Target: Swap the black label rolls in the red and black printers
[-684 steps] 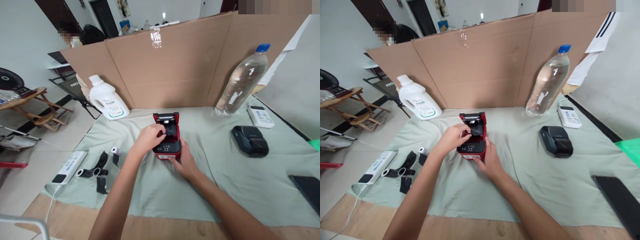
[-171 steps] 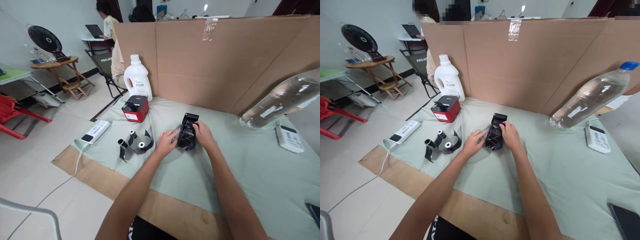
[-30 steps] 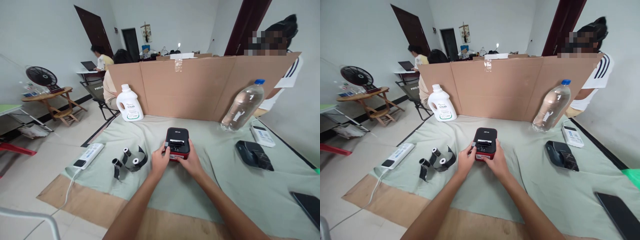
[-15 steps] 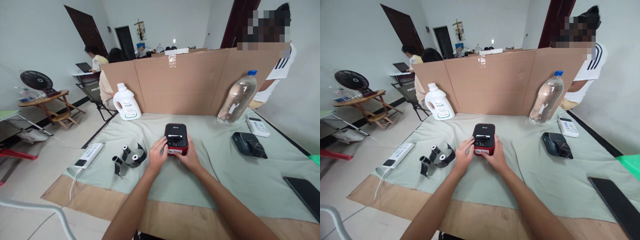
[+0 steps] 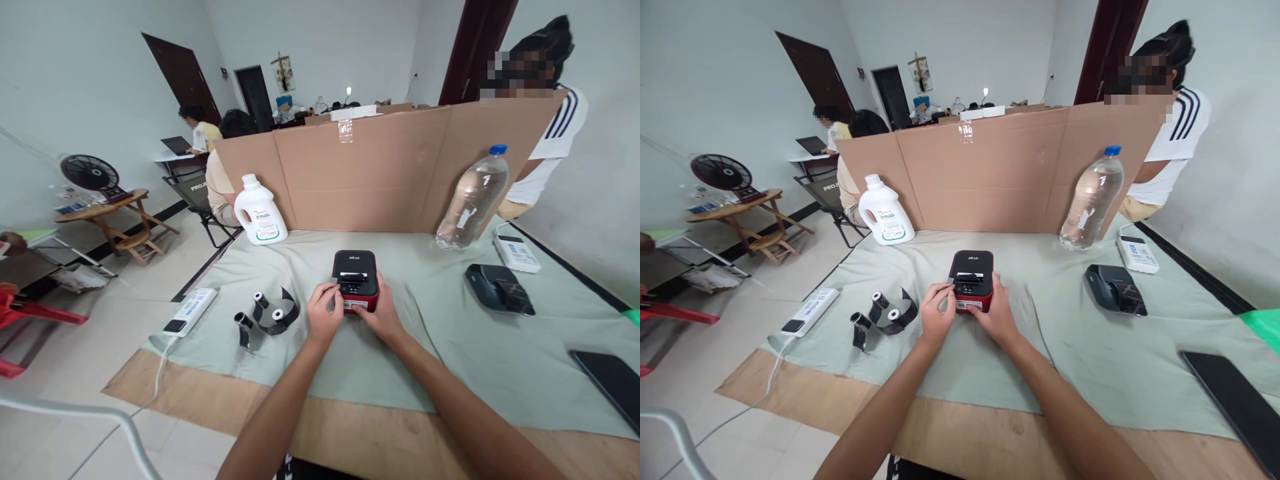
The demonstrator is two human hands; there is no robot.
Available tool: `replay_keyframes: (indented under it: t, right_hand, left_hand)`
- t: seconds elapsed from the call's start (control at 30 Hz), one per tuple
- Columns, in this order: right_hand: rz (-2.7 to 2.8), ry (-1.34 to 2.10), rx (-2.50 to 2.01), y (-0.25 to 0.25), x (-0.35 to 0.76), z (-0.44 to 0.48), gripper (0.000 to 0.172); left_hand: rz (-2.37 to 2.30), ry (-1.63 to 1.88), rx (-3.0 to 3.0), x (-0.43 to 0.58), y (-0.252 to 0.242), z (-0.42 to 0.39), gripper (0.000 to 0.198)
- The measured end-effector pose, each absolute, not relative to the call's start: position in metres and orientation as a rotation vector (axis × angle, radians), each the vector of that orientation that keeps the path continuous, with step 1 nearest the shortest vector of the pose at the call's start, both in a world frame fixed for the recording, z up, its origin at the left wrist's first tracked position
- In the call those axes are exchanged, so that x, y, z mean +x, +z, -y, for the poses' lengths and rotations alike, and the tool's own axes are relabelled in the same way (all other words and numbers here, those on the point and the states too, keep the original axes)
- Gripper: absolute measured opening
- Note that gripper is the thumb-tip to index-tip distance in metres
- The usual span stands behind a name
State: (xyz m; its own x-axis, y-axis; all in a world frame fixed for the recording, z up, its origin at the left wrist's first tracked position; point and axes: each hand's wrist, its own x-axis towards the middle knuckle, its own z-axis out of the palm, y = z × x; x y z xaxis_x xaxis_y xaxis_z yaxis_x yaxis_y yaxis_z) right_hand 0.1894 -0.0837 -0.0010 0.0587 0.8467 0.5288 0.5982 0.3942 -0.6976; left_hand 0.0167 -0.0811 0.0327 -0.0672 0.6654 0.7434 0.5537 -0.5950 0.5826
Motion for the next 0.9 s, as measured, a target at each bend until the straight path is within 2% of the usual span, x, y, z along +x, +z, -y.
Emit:
replay_keyframes:
  t: [0.37, 0.63, 0.9]
  right_hand:
    - [1.643, 0.231, -1.290, -0.001, 0.187, 0.086, 0.101]
    - [1.638, 0.075, -1.375, -0.002, 0.179, 0.097, 0.091]
    - [1.614, 0.069, -1.370, 0.000, 0.176, 0.096, 0.092]
  left_hand:
    - [-1.217, 1.797, 2.171, 0.007, 0.023, 0.069, 0.022]
    - [-1.152, 1.825, 2.178, 0.004, 0.021, 0.069, 0.021]
    - [-1.192, 1.751, 2.247, 0.005, 0.025, 0.071, 0.021]
